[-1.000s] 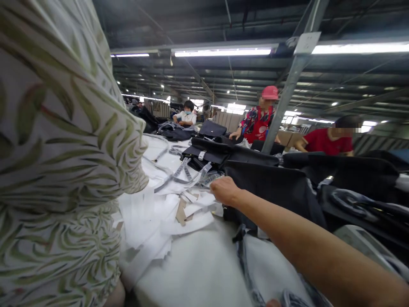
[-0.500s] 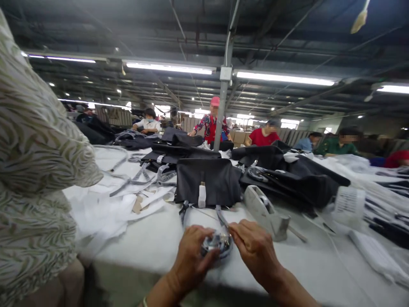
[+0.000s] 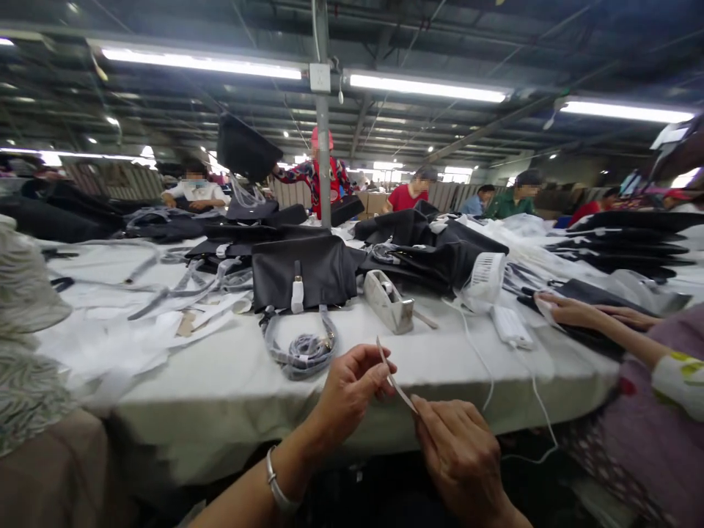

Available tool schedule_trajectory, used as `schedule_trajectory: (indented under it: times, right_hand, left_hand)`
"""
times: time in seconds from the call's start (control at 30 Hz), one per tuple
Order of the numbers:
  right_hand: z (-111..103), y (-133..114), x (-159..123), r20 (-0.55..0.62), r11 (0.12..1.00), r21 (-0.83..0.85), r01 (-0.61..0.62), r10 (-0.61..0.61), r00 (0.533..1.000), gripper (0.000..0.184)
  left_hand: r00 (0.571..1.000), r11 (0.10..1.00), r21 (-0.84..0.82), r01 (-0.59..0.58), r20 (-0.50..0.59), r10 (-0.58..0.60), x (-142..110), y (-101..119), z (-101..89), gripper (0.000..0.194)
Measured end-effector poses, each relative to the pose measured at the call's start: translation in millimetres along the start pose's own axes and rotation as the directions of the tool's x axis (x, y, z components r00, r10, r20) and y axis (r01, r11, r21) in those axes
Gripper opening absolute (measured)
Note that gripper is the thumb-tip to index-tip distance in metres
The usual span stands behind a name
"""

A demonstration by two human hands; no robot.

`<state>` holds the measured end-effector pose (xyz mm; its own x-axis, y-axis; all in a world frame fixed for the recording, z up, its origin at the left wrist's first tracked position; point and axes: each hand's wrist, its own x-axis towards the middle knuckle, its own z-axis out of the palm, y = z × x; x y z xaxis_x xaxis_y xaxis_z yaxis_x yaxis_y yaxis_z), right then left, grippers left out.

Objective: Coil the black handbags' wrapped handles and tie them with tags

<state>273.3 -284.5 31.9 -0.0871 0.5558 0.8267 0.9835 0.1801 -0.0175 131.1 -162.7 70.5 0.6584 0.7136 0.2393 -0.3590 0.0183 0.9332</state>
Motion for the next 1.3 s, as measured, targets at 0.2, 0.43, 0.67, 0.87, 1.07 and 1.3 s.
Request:
schedule_trajectory:
  times: [0.2,0.43,0.67,0.87,1.07,1.3]
  right_hand:
    - [-20,-6,-16,0.344,0.668,0.548,-0.504,0.37,0.863,0.028]
    - [-24,-19,3,0.686,-0.145,0.689,-0.71,0.445,0.576,0.034]
    - [-4,-28,-7,0.762,-0.506,0.646,-0.571,0.388,0.519,0.024]
    - [6,-34,-22,0.787,-0.529,0.612,-0.588,0.335,0.518,0.029]
    - [14,-39,-29,0.819,-0.551,0.567,-0.612,0.299,0.49,0.042]
    - [20,-43,-19,0.813,-0.618,0.564,-0.547,0.301,0.498,0.048]
  left_hand:
    - [0.992,0.999,-0.04,0.03,0.123,-0.025,-15,-3,12.0,0.037]
    - [0.961,0.988,0.156,-0.01,0.275,-0.033,-39,3,18.2,0.027]
    - [0.922,0.879,0.393,-0.27,0.37,0.118,-46,17,21.5,0.023]
    - [0.912,0.907,0.34,-0.249,0.398,0.102,-48,20,23.3,0.025]
    - [0.945,0.983,0.182,-0.037,0.327,-0.025,-50,14,20.3,0.026]
    - [0.96,0.996,-0.017,0.083,0.27,-0.076,-54,4,16.4,0.034]
